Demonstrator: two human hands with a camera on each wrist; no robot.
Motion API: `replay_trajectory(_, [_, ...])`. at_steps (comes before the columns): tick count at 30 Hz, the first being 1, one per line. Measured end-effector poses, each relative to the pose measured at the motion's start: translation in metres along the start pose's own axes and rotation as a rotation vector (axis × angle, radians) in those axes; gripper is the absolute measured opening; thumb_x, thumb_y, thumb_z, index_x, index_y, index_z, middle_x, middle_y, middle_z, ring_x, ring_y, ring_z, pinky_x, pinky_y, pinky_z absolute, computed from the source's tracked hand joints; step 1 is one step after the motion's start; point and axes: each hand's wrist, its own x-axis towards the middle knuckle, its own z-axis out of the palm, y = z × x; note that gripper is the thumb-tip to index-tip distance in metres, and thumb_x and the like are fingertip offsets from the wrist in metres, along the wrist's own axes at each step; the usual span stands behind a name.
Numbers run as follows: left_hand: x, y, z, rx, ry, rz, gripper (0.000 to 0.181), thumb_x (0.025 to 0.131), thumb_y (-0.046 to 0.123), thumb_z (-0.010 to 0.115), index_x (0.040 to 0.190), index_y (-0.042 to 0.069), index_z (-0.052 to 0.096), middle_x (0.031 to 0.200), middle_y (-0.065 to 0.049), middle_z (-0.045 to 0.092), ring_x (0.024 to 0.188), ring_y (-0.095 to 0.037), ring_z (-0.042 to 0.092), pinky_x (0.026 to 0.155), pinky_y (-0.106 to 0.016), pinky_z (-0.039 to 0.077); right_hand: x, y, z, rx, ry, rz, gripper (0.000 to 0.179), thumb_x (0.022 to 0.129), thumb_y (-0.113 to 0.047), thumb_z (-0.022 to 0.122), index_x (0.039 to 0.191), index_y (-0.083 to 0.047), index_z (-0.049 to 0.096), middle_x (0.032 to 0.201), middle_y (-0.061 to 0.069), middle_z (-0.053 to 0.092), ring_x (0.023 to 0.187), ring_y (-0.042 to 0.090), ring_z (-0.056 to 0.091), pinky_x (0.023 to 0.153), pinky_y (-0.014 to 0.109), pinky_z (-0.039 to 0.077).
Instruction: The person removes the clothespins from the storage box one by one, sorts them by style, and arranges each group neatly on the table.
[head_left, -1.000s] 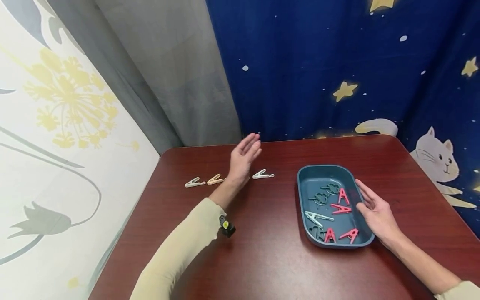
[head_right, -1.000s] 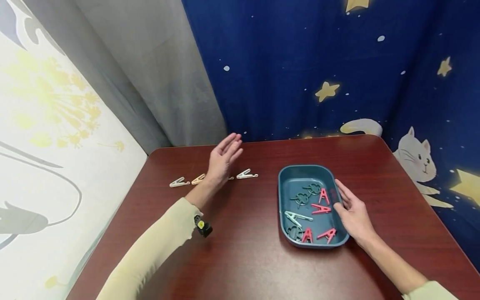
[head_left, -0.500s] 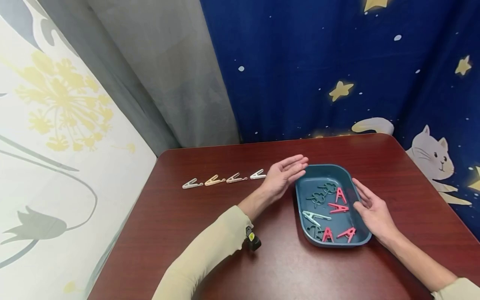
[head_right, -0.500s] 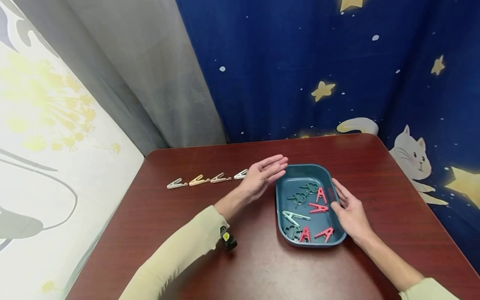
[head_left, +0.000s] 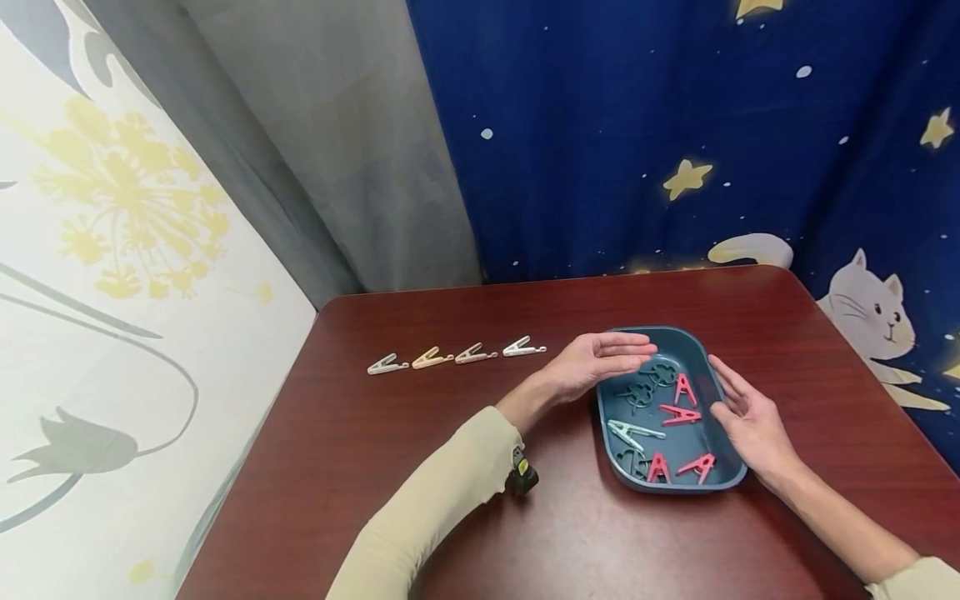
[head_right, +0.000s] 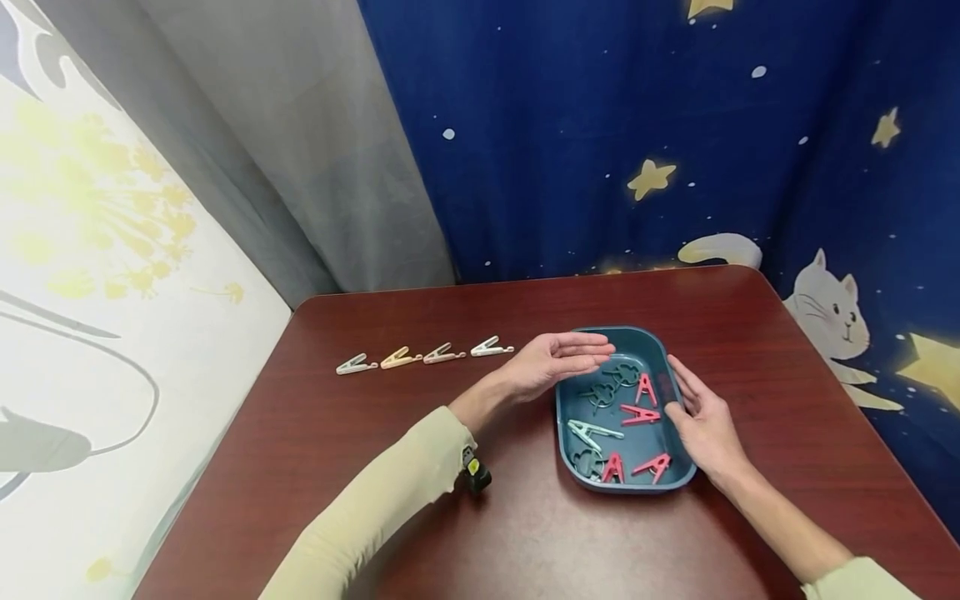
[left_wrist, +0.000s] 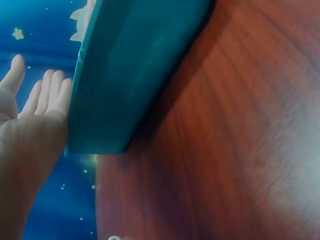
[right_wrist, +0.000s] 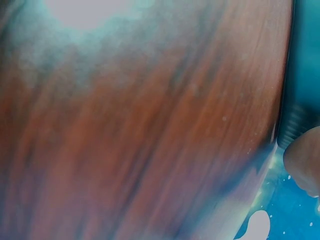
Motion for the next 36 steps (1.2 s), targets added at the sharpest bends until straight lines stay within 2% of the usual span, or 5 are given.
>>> replay_trajectory(4, [0.0, 0.006, -0.003, 0.186, -0.083, -0.066, 0.048, 0.104, 0.006, 0.067, 0.151, -0.001, 0.056, 0.145, -0.02, 0.063, 0.138, -0.034, 0.058, 0.115, -0.039, 0.045, 0.0, 0.0, -0.001, -0.009, -0.006, 0.013, 0.068, 0.108, -0.001, 0.051, 0.17, -0.013, 0.025, 0.16, 0.031, 0.04, 0.136, 0.057, 0.047, 0.086, 0.006, 0.046])
replay_trajectory(9, [0.004, 0.013, -0.005, 0.281, -0.173, -0.144, 0.047, 0.103, 0.006, 0.069, 0.149, 0.001, 0.059, 0.143, -0.017, 0.066, 0.129, -0.016, 0.066, 0.107, -0.023, 0.049, 0.0, 0.0, -0.001, -0.003, -0.006, 0.018, 0.068, 0.108, -0.001, 0.051, 0.17, -0.013, 0.025, 0.161, 0.031, 0.039, 0.137, 0.057, 0.046, 0.087, 0.006, 0.047])
replay_trajectory(21, [0.019, 0.024, 0.005, 0.458, -0.377, -0.302, 0.046, 0.1, -0.005, 0.069, 0.144, -0.011, 0.058, 0.14, -0.027, 0.064, 0.134, -0.034, 0.061, 0.1, -0.023, 0.054, -0.001, -0.001, -0.002, 0.004, -0.013, 0.036, 0.068, 0.109, -0.002, 0.052, 0.17, -0.013, 0.024, 0.162, 0.03, 0.038, 0.139, 0.057, 0.044, 0.088, 0.007, 0.047])
replay_trajectory(32, [0.026, 0.028, 0.027, 0.81, -0.449, -0.43, 0.031, 0.096, -0.01, 0.071, 0.127, -0.009, 0.068, 0.12, -0.019, 0.076, 0.105, -0.016, 0.072, 0.089, -0.013, 0.052, -0.001, -0.001, -0.001, 0.005, -0.005, 0.025, 0.068, 0.108, -0.001, 0.051, 0.17, -0.013, 0.026, 0.161, 0.03, 0.038, 0.138, 0.055, 0.046, 0.087, 0.007, 0.047])
replay_trajectory(36, [0.03, 0.028, 0.03, 0.864, -0.466, -0.481, 0.028, 0.096, -0.011, 0.071, 0.124, -0.008, 0.07, 0.116, -0.018, 0.077, 0.103, -0.015, 0.072, 0.086, -0.013, 0.052, -0.001, 0.0, -0.001, 0.006, -0.005, 0.016, 0.066, 0.108, -0.001, 0.051, 0.169, -0.01, 0.026, 0.161, 0.031, 0.039, 0.138, 0.055, 0.047, 0.086, 0.007, 0.048])
